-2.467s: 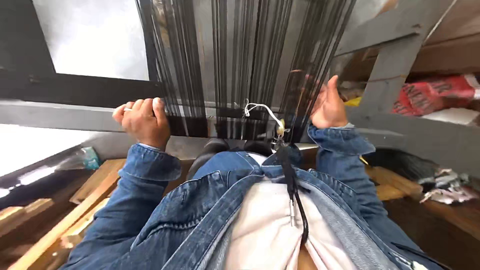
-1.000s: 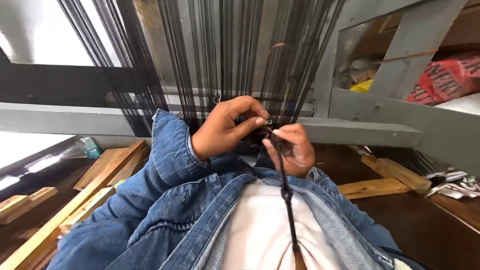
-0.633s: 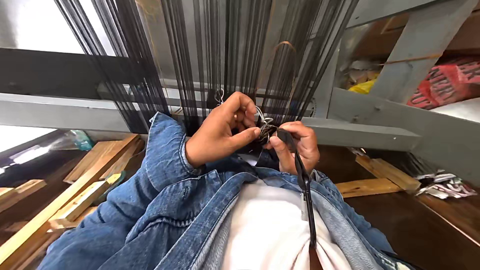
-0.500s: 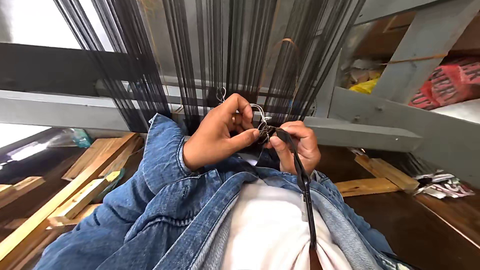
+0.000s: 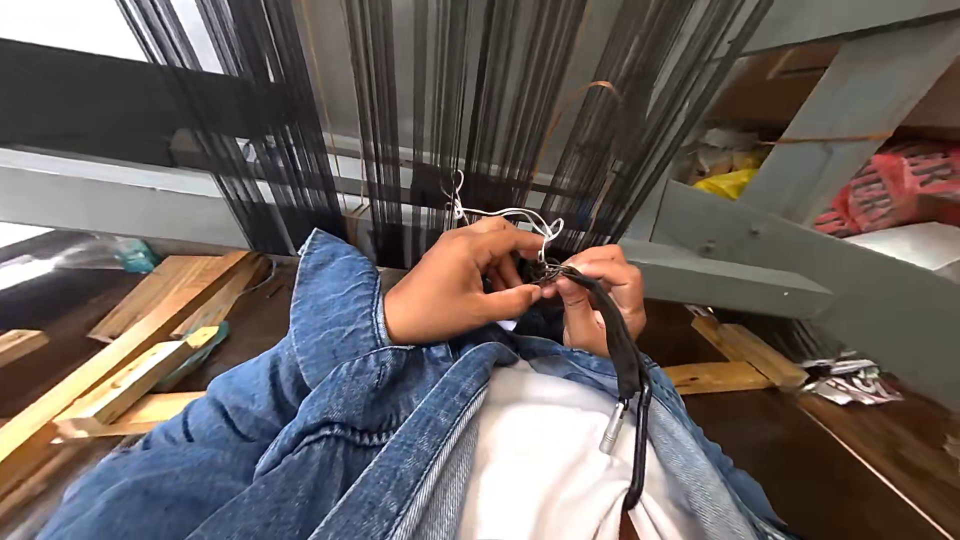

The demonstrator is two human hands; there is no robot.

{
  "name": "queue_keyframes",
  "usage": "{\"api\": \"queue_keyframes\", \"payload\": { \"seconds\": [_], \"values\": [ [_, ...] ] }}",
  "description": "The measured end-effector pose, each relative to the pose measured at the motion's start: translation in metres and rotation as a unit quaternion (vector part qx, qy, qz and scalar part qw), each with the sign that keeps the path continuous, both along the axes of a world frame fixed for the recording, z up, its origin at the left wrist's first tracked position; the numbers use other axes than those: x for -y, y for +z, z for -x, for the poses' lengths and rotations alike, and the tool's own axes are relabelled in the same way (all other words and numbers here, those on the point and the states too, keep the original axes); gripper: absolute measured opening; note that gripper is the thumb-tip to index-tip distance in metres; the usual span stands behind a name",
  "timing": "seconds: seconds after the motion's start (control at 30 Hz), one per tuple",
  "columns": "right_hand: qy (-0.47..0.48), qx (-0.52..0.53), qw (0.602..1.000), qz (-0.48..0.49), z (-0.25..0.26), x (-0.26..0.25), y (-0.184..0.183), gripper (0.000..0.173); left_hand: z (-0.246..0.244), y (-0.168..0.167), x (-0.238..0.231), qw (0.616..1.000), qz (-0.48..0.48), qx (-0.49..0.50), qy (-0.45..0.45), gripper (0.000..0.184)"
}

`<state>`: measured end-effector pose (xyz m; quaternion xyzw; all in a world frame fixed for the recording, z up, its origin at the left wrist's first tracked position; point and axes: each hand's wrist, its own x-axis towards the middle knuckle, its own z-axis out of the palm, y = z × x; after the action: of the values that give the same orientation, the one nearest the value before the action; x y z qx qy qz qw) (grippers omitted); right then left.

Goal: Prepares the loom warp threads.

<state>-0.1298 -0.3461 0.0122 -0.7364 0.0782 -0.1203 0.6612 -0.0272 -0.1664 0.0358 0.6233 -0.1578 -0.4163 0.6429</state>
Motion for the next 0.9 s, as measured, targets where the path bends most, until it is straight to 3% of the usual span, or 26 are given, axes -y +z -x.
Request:
{"api": "queue_keyframes", "payload": {
  "seconds": [0.23,0.47,0.7,0.9],
  "values": [
    [0.009,-0.032,0.999,-0.038,0.0,0.001,0.003,0.015,-0.001,0.001,0.005,1.0,0.019,0.012,0.002,0.066],
    [0.04,-0.066,0.996,-0.045,-0.003,0.005,0.007,0.013,0.0,-0.002,0.007,0.999,0.044,0.005,-0.002,0.075],
    [0.13,-0.099,0.985,-0.048,-0.005,0.016,0.013,0.01,0.002,-0.005,0.001,0.999,0.024,-0.018,-0.029,0.093],
    [0.222,-0.073,0.972,-0.015,0.002,0.021,0.03,0.011,0.003,0.001,-0.01,0.999,0.02,-0.017,-0.027,0.093]
  ]
}}
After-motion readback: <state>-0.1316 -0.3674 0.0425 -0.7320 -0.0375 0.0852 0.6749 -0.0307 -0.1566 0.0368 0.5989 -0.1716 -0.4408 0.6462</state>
